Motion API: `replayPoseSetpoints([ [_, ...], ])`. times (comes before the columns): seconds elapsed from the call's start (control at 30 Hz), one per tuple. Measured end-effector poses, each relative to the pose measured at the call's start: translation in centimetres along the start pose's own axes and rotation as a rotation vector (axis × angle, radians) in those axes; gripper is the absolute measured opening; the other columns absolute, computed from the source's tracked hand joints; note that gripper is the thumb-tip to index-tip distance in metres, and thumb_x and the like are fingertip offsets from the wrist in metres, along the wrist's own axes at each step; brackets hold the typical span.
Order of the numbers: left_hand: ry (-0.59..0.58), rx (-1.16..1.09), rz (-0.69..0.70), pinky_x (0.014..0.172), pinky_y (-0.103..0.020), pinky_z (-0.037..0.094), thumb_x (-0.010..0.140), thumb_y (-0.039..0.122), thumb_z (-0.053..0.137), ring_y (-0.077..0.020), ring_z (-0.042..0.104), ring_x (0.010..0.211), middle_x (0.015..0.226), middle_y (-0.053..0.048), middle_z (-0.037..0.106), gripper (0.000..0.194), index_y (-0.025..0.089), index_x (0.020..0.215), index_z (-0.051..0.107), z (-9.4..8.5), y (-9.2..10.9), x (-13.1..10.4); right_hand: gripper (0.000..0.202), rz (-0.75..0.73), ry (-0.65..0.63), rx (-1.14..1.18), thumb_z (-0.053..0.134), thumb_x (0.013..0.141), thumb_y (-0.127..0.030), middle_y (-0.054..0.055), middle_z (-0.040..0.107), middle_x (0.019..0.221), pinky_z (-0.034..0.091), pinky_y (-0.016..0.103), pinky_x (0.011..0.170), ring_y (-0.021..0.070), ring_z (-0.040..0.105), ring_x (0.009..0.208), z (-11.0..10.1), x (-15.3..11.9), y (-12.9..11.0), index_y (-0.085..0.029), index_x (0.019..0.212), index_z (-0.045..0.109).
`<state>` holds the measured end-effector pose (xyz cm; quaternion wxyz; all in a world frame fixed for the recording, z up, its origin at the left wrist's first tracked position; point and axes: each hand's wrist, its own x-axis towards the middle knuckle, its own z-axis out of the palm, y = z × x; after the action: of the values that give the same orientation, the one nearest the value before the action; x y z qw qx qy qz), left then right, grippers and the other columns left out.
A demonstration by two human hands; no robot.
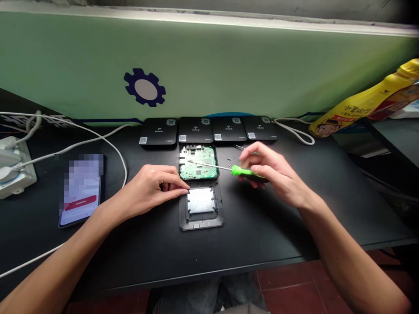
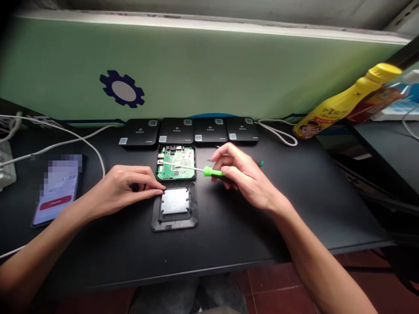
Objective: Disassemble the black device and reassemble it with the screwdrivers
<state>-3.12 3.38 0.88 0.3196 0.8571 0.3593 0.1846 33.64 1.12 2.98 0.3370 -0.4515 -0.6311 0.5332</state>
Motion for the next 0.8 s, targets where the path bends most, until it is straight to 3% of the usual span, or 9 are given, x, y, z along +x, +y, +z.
replayPoseSetpoints([
  [0.1,-0.003,-0.003,-0.007,0.066,-0.027,0.05,0.108,0.046,0.076,-0.0149,0.069,0.076,0.095,-0.001,0.078,0.019,0.034,0.111,0.091,0.0,-0.1,-0.1,0.021,-0.082,0.203,-0.075,0.087,0.096,-0.038,0.005,0.078,0.096,0.042,0.029,0.052,0.0158,0.062,0.066,-0.9,0.0,-0.2,-0.026,0.107,0.074],
  [0.17,-0.007,-0.001,-0.014,0.066,-0.027,0.049,0.108,0.046,0.076,-0.0151,0.069,0.077,0.096,-0.001,0.078,0.019,0.034,0.111,0.091,0.0,-0.1,-0.1,0.023,-0.12,0.272,-0.026,0.096,0.088,-0.038,0.005,0.077,0.092,0.038,0.029,0.048,0.0126,0.056,0.057,-1.0,0.1,-0.3,-0.024,0.097,0.08],
  [0.27,-0.012,0.004,-0.014,0.067,-0.027,0.049,0.108,0.046,0.076,-0.015,0.07,0.077,0.097,-0.001,0.078,0.018,0.035,0.112,0.09,0.1,-0.2,-0.1,0.025,-0.076,0.346,0.164,0.097,0.086,-0.044,0.003,0.074,0.081,0.03,0.029,0.043,0.0104,0.047,0.049,-1.0,0.5,-0.1,-0.024,0.088,0.081],
  [0.33,-0.009,0.005,-0.012,0.067,-0.027,0.049,0.108,0.047,0.077,-0.0148,0.069,0.076,0.096,-0.001,0.077,0.019,0.035,0.111,0.091,0.1,-0.2,-0.1,0.031,-0.028,0.398,0.165,0.096,0.086,-0.048,0.002,0.071,0.073,0.028,0.029,0.043,0.0114,0.047,0.051,-1.2,0.8,0.4,-0.023,0.08,0.079],
  [0.6,0.007,0.005,-0.008,0.065,-0.027,0.049,0.107,0.047,0.078,-0.0154,0.067,0.074,0.094,-0.002,0.077,0.02,0.033,0.109,0.092,0.1,-0.1,-0.1,0.041,-0.041,0.367,-0.392,0.098,0.081,-0.056,0.0,0.061,0.059,0.028,0.032,0.05,0.0122,0.045,0.052,-4.1,0.5,0.6,-0.022,0.07,0.079],
  [0.8,-0.014,-0.009,-0.023,0.067,-0.026,0.048,0.107,0.049,0.077,-0.0147,0.067,0.075,0.095,-0.002,0.077,0.023,0.032,0.109,0.092,0.1,-0.2,0.0,0.037,0.022,0.296,-0.391,0.094,0.085,-0.051,0.0,0.059,0.063,0.029,0.03,0.053,0.0117,0.043,0.056,-4.2,0.7,0.7,-0.02,0.072,0.077],
])
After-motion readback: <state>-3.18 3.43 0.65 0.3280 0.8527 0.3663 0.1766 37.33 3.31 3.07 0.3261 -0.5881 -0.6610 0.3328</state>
